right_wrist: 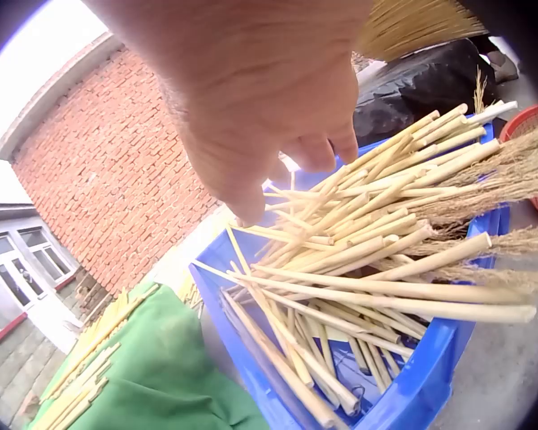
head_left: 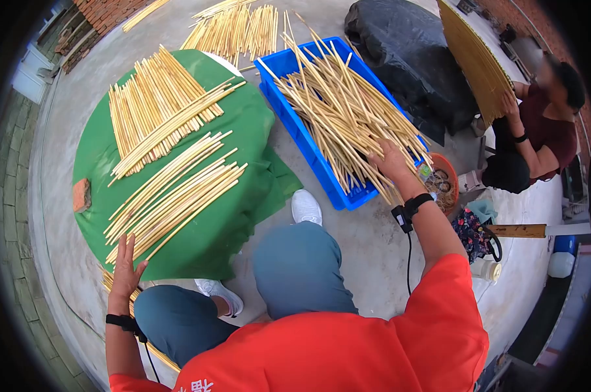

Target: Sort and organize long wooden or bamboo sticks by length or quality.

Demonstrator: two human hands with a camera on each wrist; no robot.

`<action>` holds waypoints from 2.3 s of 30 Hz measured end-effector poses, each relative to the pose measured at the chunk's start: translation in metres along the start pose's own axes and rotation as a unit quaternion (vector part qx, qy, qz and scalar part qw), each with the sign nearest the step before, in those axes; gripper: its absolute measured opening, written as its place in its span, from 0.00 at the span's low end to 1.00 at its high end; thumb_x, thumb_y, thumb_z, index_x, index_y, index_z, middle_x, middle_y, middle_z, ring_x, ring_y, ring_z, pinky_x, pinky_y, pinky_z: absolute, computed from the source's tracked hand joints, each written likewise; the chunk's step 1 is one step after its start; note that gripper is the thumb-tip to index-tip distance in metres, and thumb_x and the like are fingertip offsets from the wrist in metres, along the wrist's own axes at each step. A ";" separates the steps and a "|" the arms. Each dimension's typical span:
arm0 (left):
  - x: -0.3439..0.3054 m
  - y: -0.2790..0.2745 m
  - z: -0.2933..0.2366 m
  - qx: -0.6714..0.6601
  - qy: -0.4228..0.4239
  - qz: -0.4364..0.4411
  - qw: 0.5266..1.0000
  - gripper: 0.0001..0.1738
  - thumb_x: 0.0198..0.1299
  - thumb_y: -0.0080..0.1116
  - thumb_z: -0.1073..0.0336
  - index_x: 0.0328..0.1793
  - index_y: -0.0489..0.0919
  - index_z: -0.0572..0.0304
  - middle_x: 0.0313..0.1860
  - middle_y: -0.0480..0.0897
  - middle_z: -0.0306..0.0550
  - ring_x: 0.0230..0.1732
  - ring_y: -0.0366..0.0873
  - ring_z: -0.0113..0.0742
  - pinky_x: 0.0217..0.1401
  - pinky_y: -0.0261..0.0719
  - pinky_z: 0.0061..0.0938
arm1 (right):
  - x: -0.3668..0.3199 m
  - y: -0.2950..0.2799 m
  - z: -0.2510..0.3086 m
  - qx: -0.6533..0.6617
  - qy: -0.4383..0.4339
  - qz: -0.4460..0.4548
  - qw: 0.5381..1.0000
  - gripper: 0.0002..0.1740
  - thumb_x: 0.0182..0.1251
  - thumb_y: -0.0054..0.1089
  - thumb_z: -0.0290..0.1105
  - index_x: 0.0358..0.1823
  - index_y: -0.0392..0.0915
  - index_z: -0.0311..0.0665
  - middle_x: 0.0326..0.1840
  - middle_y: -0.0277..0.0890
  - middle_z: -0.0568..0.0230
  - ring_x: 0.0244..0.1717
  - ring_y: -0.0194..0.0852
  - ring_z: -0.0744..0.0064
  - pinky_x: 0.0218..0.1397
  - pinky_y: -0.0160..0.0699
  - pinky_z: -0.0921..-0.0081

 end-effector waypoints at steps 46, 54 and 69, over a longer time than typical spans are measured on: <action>0.142 0.132 -0.061 0.117 -0.057 -0.182 0.975 0.44 0.60 0.52 0.47 0.76 0.50 0.61 0.73 0.55 0.64 0.77 0.46 0.55 0.77 0.37 0.50 | 0.173 0.151 0.049 -0.052 0.149 0.035 0.987 0.41 0.51 0.66 0.58 0.51 0.68 0.27 0.50 0.76 0.37 0.52 0.75 0.42 0.54 0.76 0.56; 0.154 0.128 -0.058 0.099 -0.061 -0.197 0.974 0.39 0.62 0.50 0.48 0.75 0.55 0.58 0.70 0.61 0.62 0.74 0.53 0.53 0.77 0.42 0.48 | 0.176 0.111 -0.021 0.038 0.187 0.076 0.979 0.26 0.52 0.65 0.37 0.47 0.72 0.25 0.43 0.77 0.34 0.49 0.77 0.41 0.54 0.74 0.56; 0.152 0.132 -0.057 0.117 -0.054 -0.218 0.967 0.31 0.67 0.42 0.52 0.74 0.58 0.56 0.70 0.63 0.58 0.73 0.55 0.50 0.76 0.45 0.47 | 0.119 0.104 0.023 -0.046 0.136 0.177 0.974 0.27 0.52 0.64 0.31 0.52 0.67 0.28 0.45 0.77 0.36 0.50 0.75 0.40 0.52 0.75 0.56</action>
Point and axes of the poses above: each hand's wrist, its own x-axis towards the middle knuckle, its own y-axis out of the palm, z = x × y, the point moved 3 cm from there along x, towards the middle knuckle
